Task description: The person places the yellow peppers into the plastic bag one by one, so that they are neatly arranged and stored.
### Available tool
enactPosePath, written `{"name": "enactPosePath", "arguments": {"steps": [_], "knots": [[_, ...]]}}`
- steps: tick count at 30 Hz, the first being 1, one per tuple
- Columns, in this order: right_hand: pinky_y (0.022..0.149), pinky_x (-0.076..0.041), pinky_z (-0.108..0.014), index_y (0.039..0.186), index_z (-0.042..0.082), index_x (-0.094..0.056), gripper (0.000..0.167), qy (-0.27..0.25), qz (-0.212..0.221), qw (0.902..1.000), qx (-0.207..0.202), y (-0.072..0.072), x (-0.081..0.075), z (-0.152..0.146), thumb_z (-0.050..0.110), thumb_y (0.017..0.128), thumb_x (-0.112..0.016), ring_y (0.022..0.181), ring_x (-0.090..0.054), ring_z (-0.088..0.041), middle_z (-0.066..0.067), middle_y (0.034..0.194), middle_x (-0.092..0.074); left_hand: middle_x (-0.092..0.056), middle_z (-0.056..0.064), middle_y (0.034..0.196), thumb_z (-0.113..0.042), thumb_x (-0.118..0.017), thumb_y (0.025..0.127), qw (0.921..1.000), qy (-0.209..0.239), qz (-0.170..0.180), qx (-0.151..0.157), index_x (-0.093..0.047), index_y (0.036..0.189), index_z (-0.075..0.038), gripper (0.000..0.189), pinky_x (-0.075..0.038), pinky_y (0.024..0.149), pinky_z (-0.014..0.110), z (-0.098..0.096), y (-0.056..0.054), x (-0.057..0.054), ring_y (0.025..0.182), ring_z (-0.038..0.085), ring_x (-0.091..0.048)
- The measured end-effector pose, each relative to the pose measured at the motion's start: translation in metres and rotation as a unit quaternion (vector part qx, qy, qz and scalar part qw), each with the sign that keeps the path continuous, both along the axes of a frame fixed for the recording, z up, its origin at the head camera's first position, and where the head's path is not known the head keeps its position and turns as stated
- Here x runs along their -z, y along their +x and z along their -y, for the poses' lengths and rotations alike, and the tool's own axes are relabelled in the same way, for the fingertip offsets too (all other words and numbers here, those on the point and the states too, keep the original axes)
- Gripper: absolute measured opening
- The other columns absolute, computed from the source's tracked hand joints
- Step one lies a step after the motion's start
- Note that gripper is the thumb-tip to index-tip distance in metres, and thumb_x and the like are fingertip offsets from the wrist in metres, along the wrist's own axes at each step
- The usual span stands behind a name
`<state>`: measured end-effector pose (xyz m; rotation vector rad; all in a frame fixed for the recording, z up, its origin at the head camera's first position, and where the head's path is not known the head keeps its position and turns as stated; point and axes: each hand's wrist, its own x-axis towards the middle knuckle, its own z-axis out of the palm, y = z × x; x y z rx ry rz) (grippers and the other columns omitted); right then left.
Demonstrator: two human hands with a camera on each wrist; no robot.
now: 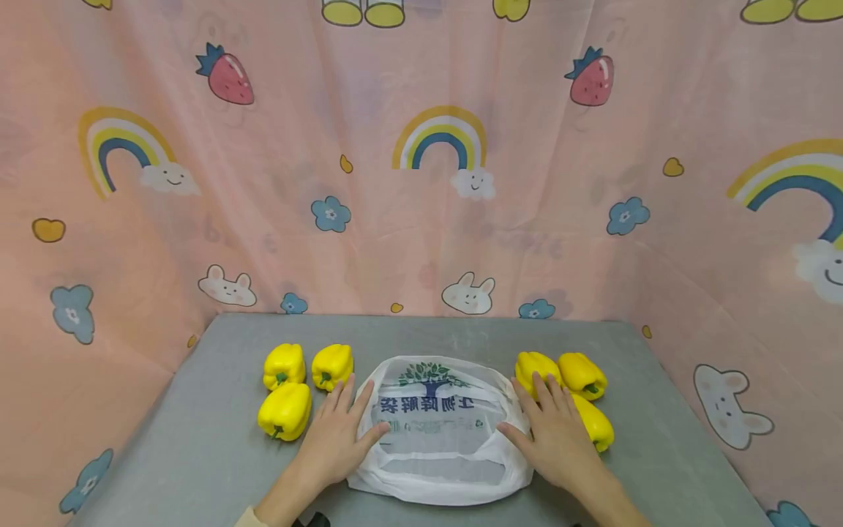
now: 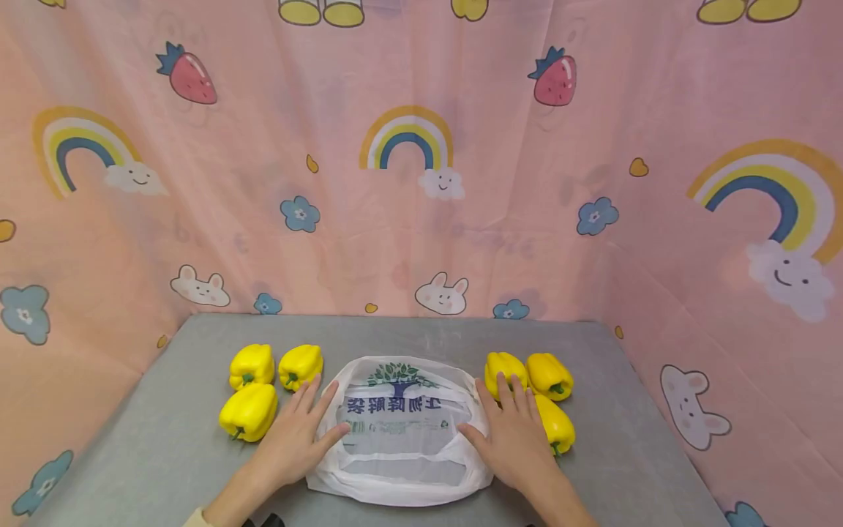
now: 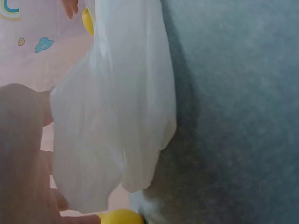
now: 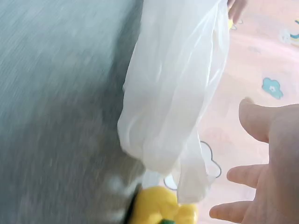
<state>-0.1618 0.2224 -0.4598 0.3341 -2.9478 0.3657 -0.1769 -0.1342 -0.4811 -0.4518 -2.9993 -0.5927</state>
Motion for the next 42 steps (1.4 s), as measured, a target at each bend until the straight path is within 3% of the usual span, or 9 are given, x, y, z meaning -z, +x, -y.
{"name": "enactPosePath", "arguments": {"steps": [11,19,30,42], "knots": [[0.113,-0.022,-0.070,0.149,0.003,-0.048,0.070,-0.030,-0.017,0.9994,0.005,0.004,-0.010,-0.025,0.052,0.100,-0.058,0.143,-0.026,-0.054,-0.034,0.154,-0.035,-0.029,0.022,0.162,-0.046,-0.057,0.102,0.9956,0.086,0.037,0.007,-0.042,0.156,-0.015,0.064,-0.032,0.110,0.069,0.001,-0.008,0.005,0.145,0.046,-0.032],[0.106,-0.030,-0.074,0.145,0.004,-0.053,0.060,-0.044,-0.018,0.9988,0.016,0.004,-0.009,-0.043,0.046,0.103,-0.055,0.137,-0.034,-0.056,-0.033,0.151,-0.039,-0.035,0.024,0.158,-0.036,-0.064,0.100,0.9845,0.165,0.055,0.016,-0.047,0.152,-0.011,0.059,-0.034,0.107,0.071,0.006,-0.020,0.014,0.141,0.049,-0.037],[0.098,-0.032,-0.079,0.144,-0.001,-0.052,0.059,-0.093,0.038,0.9939,0.045,0.003,-0.005,-0.074,0.044,0.106,-0.051,0.130,-0.036,-0.060,-0.039,0.146,-0.038,-0.042,0.020,0.154,-0.020,-0.069,0.096,0.9768,0.200,0.072,0.026,-0.051,0.148,-0.009,0.056,-0.034,0.111,0.066,0.009,-0.028,0.015,0.139,0.044,-0.042],[0.096,-0.037,-0.076,0.144,0.001,-0.051,0.060,-0.150,0.065,0.9852,0.053,0.001,0.002,-0.096,0.045,0.104,-0.055,0.128,-0.044,-0.054,-0.033,0.141,-0.046,-0.044,0.019,0.154,-0.018,-0.070,0.095,0.9707,0.222,0.089,0.027,-0.054,0.145,-0.011,0.053,-0.032,0.112,0.066,0.010,-0.033,0.014,0.141,0.043,-0.041]]}}
